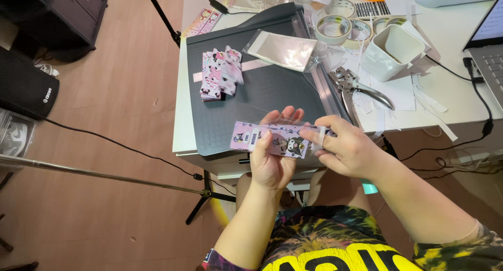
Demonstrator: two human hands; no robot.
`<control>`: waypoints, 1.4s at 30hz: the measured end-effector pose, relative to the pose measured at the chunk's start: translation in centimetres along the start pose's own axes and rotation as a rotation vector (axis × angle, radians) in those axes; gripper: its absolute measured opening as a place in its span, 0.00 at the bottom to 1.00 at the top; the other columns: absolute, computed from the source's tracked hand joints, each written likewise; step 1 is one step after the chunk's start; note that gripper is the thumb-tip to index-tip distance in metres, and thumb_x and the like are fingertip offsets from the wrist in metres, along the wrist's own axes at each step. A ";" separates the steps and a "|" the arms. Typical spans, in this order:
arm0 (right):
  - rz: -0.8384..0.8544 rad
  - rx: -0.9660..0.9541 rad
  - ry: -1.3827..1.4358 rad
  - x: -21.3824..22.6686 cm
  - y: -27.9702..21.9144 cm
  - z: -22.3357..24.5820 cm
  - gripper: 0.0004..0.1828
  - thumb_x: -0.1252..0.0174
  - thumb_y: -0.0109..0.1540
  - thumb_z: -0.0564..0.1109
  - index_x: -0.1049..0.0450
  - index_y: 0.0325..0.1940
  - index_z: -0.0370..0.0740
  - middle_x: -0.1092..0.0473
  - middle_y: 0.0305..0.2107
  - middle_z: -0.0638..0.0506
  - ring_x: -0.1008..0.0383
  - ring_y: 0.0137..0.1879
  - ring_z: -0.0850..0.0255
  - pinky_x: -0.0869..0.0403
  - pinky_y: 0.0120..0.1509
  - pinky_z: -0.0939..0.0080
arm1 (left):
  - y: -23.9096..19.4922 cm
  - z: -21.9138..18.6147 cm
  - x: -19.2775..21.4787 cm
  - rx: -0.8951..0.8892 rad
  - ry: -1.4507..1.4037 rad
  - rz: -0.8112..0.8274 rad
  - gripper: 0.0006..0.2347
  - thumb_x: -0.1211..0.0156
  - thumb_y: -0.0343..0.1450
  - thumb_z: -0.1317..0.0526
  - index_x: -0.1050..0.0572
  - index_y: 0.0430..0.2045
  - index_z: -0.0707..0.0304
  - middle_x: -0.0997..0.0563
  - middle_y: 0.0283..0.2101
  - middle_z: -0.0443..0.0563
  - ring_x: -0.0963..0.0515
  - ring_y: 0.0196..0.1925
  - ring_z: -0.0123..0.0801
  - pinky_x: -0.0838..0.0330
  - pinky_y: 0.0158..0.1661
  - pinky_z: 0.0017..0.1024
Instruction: The person places small rectangular items with Hello Kitty and Kuromi designs into clear plastic sleeves. They handle the items one at a time, align them, and insert them into the sleeves on a desk workspace.
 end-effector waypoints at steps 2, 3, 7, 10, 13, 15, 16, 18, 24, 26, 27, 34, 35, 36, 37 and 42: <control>-0.002 0.002 0.003 -0.2 0.2 0.2 0.22 0.41 0.61 0.47 0.22 0.59 0.42 0.29 0.46 0.40 0.24 0.48 0.44 0.25 0.52 0.46 | 0.0 -0.1 0.0 0.007 -0.006 -0.016 0.17 0.53 0.75 0.61 0.30 0.59 0.60 0.29 0.64 0.69 0.35 0.70 0.62 0.38 0.67 0.59; -0.004 0.005 0.007 -0.3 0.3 0.3 0.22 0.41 0.62 0.48 0.22 0.60 0.41 0.28 0.47 0.40 0.23 0.48 0.44 0.25 0.52 0.46 | -0.1 -0.2 0.1 0.013 -0.011 -0.031 0.17 0.53 0.75 0.61 0.30 0.59 0.60 0.28 0.64 0.68 0.34 0.70 0.61 0.36 0.66 0.58; -0.146 -0.005 0.022 0.5 0.3 0.0 0.23 0.33 0.57 0.48 0.20 0.55 0.36 0.25 0.48 0.39 0.21 0.48 0.47 0.23 0.53 0.50 | 0.0 -0.4 1.5 0.035 -0.046 -0.111 0.17 0.53 0.76 0.61 0.31 0.60 0.59 0.30 0.65 0.68 0.34 0.69 0.61 0.38 0.65 0.66; -0.219 -0.005 -0.099 1.1 -0.3 -0.2 0.22 0.30 0.55 0.45 0.20 0.51 0.33 0.24 0.47 0.39 0.21 0.48 0.48 0.22 0.54 0.51 | 0.0 -0.7 1.6 0.031 -0.068 -0.171 0.18 0.53 0.77 0.61 0.34 0.62 0.61 0.32 0.67 0.68 0.33 0.69 0.60 0.38 0.65 0.62; -0.215 -0.031 -0.093 1.6 -0.5 -0.9 0.22 0.30 0.56 0.45 0.20 0.52 0.33 0.24 0.44 0.39 0.21 0.46 0.48 0.22 0.51 0.50 | 0.1 -1.0 2.6 0.043 -0.064 -0.247 0.19 0.57 0.78 0.61 0.37 0.65 0.62 0.33 0.68 0.68 0.34 0.69 0.59 0.37 0.66 0.58; -0.204 -0.038 -0.103 1.9 -0.6 -1.3 0.22 0.30 0.56 0.45 0.19 0.52 0.34 0.23 0.44 0.41 0.21 0.46 0.50 0.22 0.52 0.51 | 0.0 -0.9 3.2 0.067 -0.068 -0.291 0.20 0.57 0.78 0.60 0.38 0.67 0.61 0.34 0.69 0.67 0.34 0.70 0.58 0.36 0.65 0.56; -0.202 -0.038 -0.103 1.8 -0.4 -1.3 0.22 0.30 0.56 0.45 0.19 0.52 0.34 0.23 0.44 0.41 0.21 0.46 0.50 0.22 0.52 0.51 | 0.1 -0.8 3.4 0.066 -0.069 -0.292 0.20 0.57 0.78 0.60 0.38 0.67 0.61 0.34 0.69 0.67 0.34 0.70 0.58 0.36 0.65 0.56; -0.230 -0.012 -0.078 1.9 -0.2 -1.2 0.20 0.32 0.58 0.43 0.20 0.51 0.31 0.24 0.43 0.37 0.21 0.46 0.46 0.22 0.51 0.49 | 0.1 -0.2 3.8 0.101 -0.060 -0.273 0.21 0.58 0.78 0.59 0.39 0.69 0.58 0.34 0.69 0.65 0.33 0.69 0.56 0.34 0.63 0.57; -0.256 -0.003 -0.114 0.9 0.6 -1.7 0.22 0.32 0.58 0.44 0.22 0.53 0.30 0.24 0.44 0.38 0.21 0.47 0.46 0.22 0.53 0.50 | 0.4 0.3 4.0 0.108 -0.050 -0.250 0.21 0.58 0.78 0.58 0.40 0.70 0.58 0.34 0.70 0.64 0.32 0.68 0.55 0.32 0.62 0.57; -0.262 -0.021 -0.119 0.6 0.1 -2.5 0.25 0.31 0.57 0.44 0.24 0.56 0.29 0.24 0.46 0.38 0.21 0.49 0.46 0.23 0.53 0.49 | 0.4 0.1 4.1 0.099 -0.051 -0.251 0.21 0.58 0.78 0.59 0.40 0.70 0.57 0.34 0.70 0.63 0.32 0.68 0.55 0.32 0.61 0.57; -0.270 -0.039 -0.126 0.5 -0.1 -3.0 0.29 0.30 0.55 0.43 0.26 0.58 0.28 0.25 0.48 0.38 0.22 0.51 0.46 0.23 0.54 0.49 | 0.5 -0.1 4.1 0.093 -0.053 -0.251 0.21 0.58 0.78 0.60 0.41 0.70 0.55 0.34 0.70 0.62 0.32 0.68 0.55 0.32 0.61 0.57; -0.244 -0.181 -0.048 -0.2 -0.7 -4.2 0.26 0.27 0.55 0.43 0.23 0.56 0.34 0.23 0.47 0.44 0.21 0.51 0.49 0.24 0.56 0.53 | 0.3 0.9 3.7 0.126 -0.051 -0.229 0.21 0.60 0.79 0.61 0.42 0.71 0.56 0.35 0.70 0.63 0.31 0.67 0.55 0.29 0.60 0.55; -0.246 -0.201 -0.013 -0.2 -0.6 -4.4 0.27 0.27 0.54 0.42 0.23 0.56 0.34 0.23 0.47 0.44 0.21 0.52 0.49 0.24 0.57 0.53 | 0.4 0.9 3.7 0.125 -0.041 -0.220 0.22 0.59 0.78 0.61 0.42 0.70 0.57 0.35 0.70 0.63 0.31 0.67 0.55 0.29 0.60 0.55; -0.249 -0.221 0.022 -0.2 -0.6 -4.6 0.28 0.26 0.53 0.41 0.23 0.56 0.34 0.23 0.47 0.44 0.21 0.53 0.49 0.25 0.58 0.53 | 0.5 0.9 3.7 0.124 -0.031 -0.211 0.22 0.58 0.78 0.60 0.42 0.70 0.57 0.35 0.70 0.63 0.32 0.67 0.55 0.29 0.60 0.55; -0.250 -0.222 0.021 -0.2 -0.4 -4.3 0.28 0.26 0.53 0.41 0.23 0.56 0.34 0.23 0.47 0.44 0.21 0.53 0.49 0.25 0.58 0.53 | 0.7 0.5 3.5 0.125 -0.032 -0.210 0.22 0.58 0.78 0.60 0.42 0.70 0.57 0.35 0.70 0.63 0.32 0.67 0.55 0.29 0.60 0.55; -0.226 -0.153 0.192 -0.4 0.6 -2.5 0.22 0.26 0.53 0.44 0.21 0.48 0.35 0.22 0.45 0.42 0.19 0.48 0.48 0.22 0.53 0.51 | 1.6 -1.0 6.5 0.038 -0.113 -0.298 0.20 0.51 0.75 0.55 0.35 0.64 0.50 0.31 0.68 0.58 0.32 0.69 0.55 0.36 0.64 0.62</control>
Point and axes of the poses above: each hand's wrist, its own y-axis towards the middle knuckle, its own x-axis out of the back of the hand, z = x × y, the point moved 7 cm from there along y, towards the middle knuckle
